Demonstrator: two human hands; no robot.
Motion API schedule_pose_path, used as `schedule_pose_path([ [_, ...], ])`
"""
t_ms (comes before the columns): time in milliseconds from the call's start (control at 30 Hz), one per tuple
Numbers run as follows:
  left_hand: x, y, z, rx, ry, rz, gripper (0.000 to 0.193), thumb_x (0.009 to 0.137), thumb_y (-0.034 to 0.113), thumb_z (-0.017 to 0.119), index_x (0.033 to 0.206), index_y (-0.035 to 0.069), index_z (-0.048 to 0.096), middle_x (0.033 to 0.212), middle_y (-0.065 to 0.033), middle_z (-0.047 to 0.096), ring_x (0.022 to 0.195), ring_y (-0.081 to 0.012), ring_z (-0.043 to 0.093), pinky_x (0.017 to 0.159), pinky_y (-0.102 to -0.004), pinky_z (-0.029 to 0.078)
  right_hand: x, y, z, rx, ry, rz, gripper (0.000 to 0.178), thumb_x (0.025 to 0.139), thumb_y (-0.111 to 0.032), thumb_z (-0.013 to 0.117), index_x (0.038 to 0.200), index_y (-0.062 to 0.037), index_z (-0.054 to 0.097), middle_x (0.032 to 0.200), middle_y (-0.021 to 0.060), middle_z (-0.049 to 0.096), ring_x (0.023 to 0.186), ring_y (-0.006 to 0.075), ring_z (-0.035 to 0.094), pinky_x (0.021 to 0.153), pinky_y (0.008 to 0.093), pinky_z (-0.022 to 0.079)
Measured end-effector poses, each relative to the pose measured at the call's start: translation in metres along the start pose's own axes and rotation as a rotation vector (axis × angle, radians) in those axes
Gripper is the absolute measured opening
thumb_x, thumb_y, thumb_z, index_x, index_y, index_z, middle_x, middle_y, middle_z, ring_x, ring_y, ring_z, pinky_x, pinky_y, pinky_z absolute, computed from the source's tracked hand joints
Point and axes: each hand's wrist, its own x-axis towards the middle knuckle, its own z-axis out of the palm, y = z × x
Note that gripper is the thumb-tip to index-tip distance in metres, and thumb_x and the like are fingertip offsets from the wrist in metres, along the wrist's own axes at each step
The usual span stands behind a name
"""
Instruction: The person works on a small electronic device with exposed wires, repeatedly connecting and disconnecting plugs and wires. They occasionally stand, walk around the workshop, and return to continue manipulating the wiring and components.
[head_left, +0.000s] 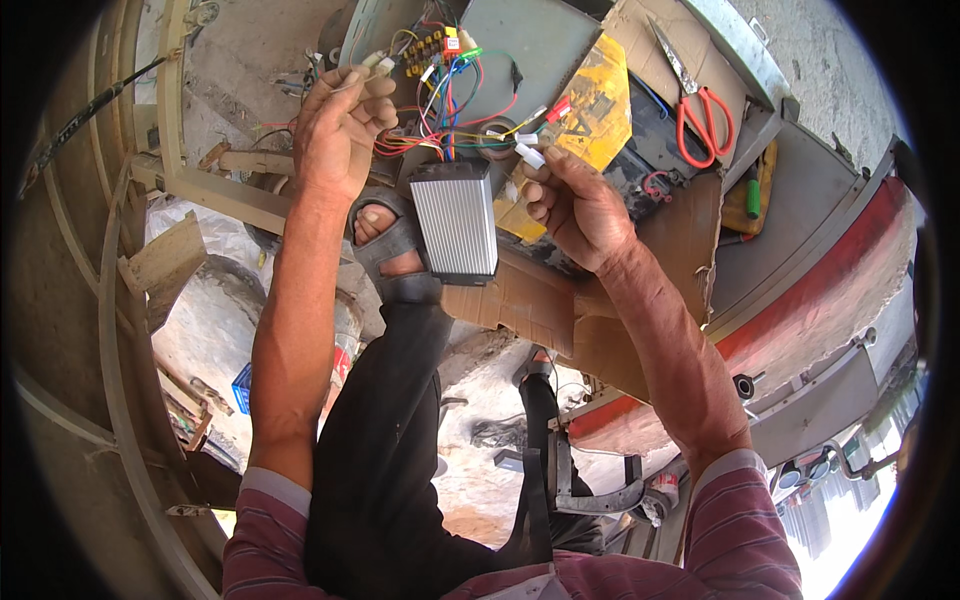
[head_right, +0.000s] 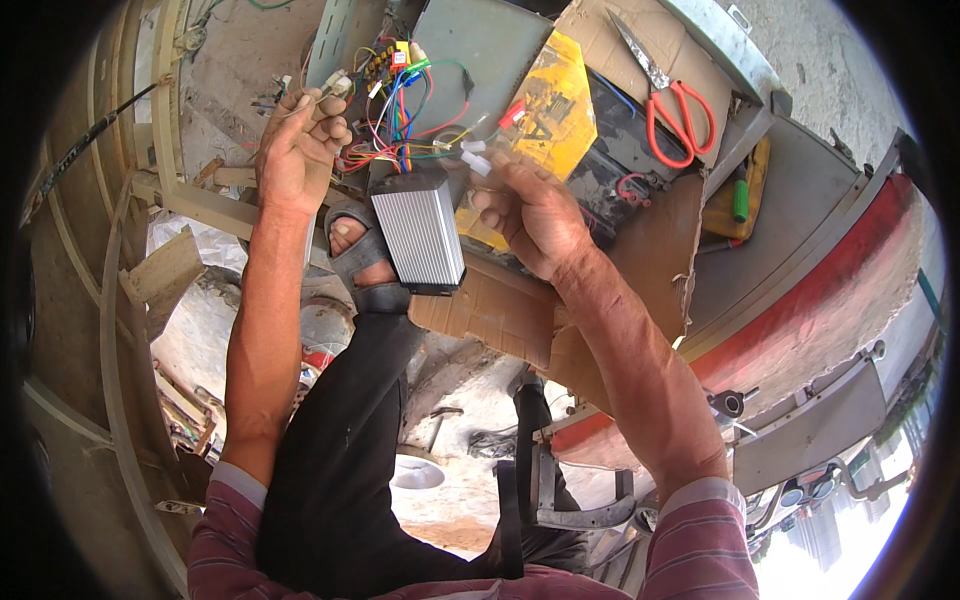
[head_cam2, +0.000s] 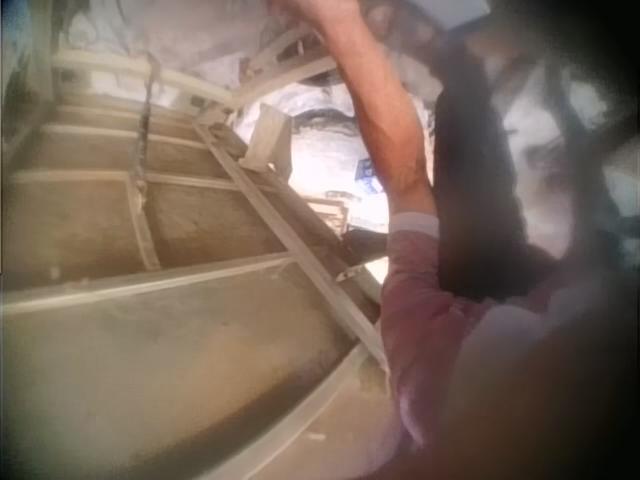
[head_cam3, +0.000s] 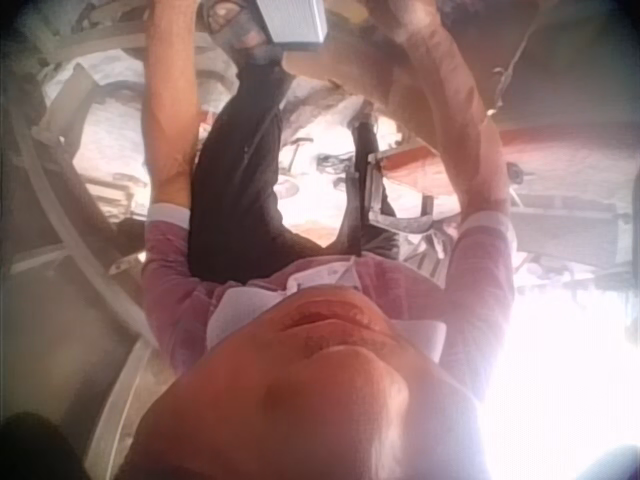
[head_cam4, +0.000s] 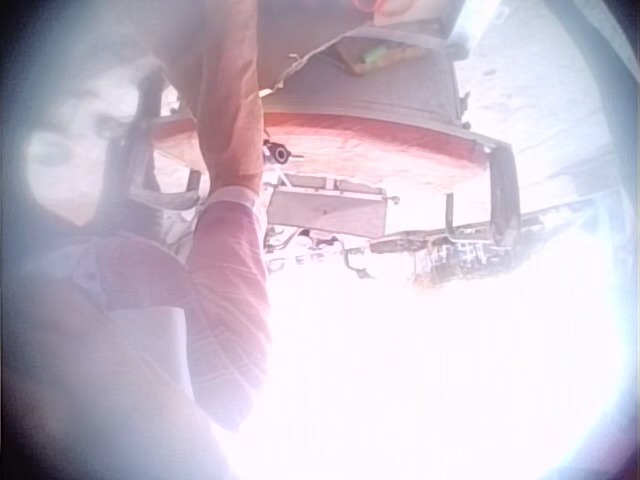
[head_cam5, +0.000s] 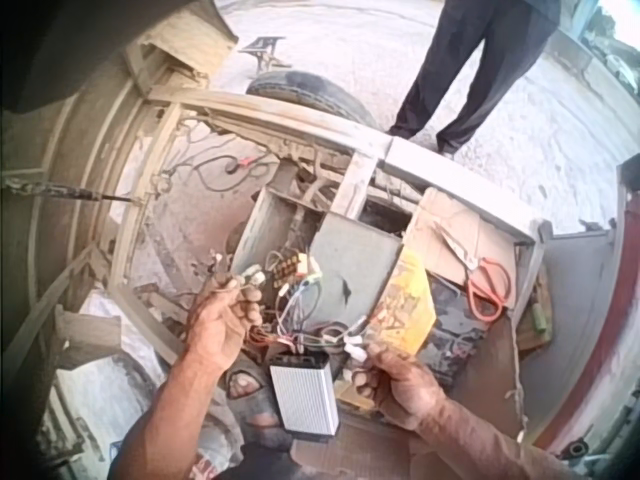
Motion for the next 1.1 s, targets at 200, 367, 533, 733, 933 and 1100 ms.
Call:
schedule_pose_path([
  [200,0.0,-0.001,0.001,0.036,-0.007,-0.011,0.016,0.103,0.015,0.056,0.115,0.007,0.063,0.102,-0.0154,0.072,0.08,-0.0219,0.066,0.076,-0.0369,0.056,0.001,0.0,-0.002,-0.037,-0.013,0.032,0.032,0.106,-0.027,0.053,0.127,-0.0041,0.06,0.101,0.0054,0.072,0.083,0.0155,0.067,0.071,0.0277,0.051],
  [367,-0.001,-0.001,0.001,0.042,-0.001,-0.018,0.017,0.103,0.015,0.056,0.115,0.006,0.063,0.103,-0.0159,0.072,0.081,-0.0222,0.067,0.077,-0.0372,0.056,0.002,0.0,-0.002,-0.047,-0.03,0.026,0.037,0.105,-0.028,0.053,0.132,-0.0027,0.058,0.105,0.0056,0.072,0.085,0.0144,0.067,0.072,0.0272,0.051],
  [533,-0.001,-0.002,0.001,0.01,-0.011,-0.014,0.018,0.099,0.012,0.059,0.115,0.004,0.062,0.102,-0.0174,0.073,0.079,-0.023,0.07,0.073,-0.0372,0.057,0.003,0.001,-0.004,-0.068,-0.058,0.005,0.035,0.104,-0.025,0.056,0.132,-0.0039,0.058,0.106,0.0042,0.071,0.084,0.0128,0.066,0.072,0.0264,0.051],
  [733,-0.002,-0.002,0.0,0.037,-0.01,-0.024,0.017,0.102,0.013,0.057,0.116,0.006,0.063,0.102,-0.0164,0.072,0.08,-0.0225,0.067,0.076,-0.0373,0.056,-0.001,0.003,-0.004,-0.119,-0.056,-0.018,0.032,0.099,-0.018,0.062,0.129,-0.0064,0.063,0.1,-0.0007,0.067,0.082,0.0084,0.064,0.072,0.0239,0.05],
  [933,-0.004,-0.002,0.002,0.056,-0.001,-0.034,0.015,0.101,0.013,0.057,0.114,0.006,0.063,0.101,-0.0151,0.072,0.08,-0.0217,0.066,0.075,-0.036,0.055,-0.003,0.002,0.001,-0.219,-0.024,-0.033,0.029,0.099,-0.019,0.064,0.125,-0.0067,0.065,0.097,-0.002,0.066,0.082,0.007,0.063,0.072,0.0236,0.049],
  [1100,-0.006,-0.001,0.004,0.065,0.026,-0.032,0.016,0.101,0.012,0.057,0.114,0.006,0.062,0.101,-0.0147,0.072,0.08,-0.0213,0.066,0.075,-0.0356,0.055,-0.005,0.002,0.008,-0.578,0.151,-0.062,0.029,0.096,-0.023,0.067,0.117,-0.0037,0.07,0.097,0.0007,0.07,0.083,0.0082,0.065,0.073,0.0242,0.049],
])
